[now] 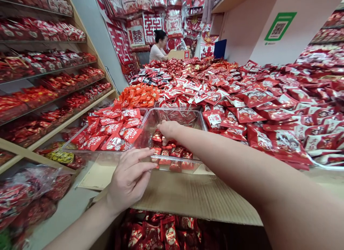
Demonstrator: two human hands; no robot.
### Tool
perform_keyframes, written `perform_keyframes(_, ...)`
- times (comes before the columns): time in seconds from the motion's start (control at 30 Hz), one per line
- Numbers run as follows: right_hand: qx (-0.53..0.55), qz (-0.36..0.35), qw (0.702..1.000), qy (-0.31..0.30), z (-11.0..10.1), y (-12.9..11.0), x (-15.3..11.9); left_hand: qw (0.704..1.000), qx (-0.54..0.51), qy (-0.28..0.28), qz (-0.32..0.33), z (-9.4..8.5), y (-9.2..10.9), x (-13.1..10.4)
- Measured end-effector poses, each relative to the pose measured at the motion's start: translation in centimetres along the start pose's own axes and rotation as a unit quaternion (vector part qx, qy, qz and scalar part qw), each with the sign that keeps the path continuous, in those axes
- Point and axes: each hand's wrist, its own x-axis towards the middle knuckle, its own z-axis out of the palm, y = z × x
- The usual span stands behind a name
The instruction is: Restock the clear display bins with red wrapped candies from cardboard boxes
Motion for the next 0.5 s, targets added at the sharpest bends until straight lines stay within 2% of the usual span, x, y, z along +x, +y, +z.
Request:
perform_keyframes(0.1, 0.018, -0.012, 0.999, -0.026, -1.8, 1.0, -0.4, 1.0, 0.001, 0.003, 0.004, 0.1, 0.1, 0.1)
perform_keyframes(0.2, 0.0, 0.024, 1.0, -0.009, -4.0, 1.9, -1.5, 1.0, 0.0, 0.01, 0.006, 0.1, 0.0, 0.1)
perform_keyframes(0.27, 0.004, 0.048, 0.998, -0.032, -4.9, 1.8, -2.5, 1.0, -0.001, 0.011, 0.005, 0.1, 0.0, 0.2)
perform_keyframes(0.4, -0.008, -0.015, 0.986, -0.167, -4.0, 0.0, -3.9, 1.0, 0.003, 0.004, 0.005, 0.1, -0.1, 0.2)
perform_keyframes(0.5, -0.024, -0.036, 0.981, -0.187, -2.2, -1.7, -4.0, 1.0, 0.008, 0.005, 0.009, 0.1, -0.2, 0.3)
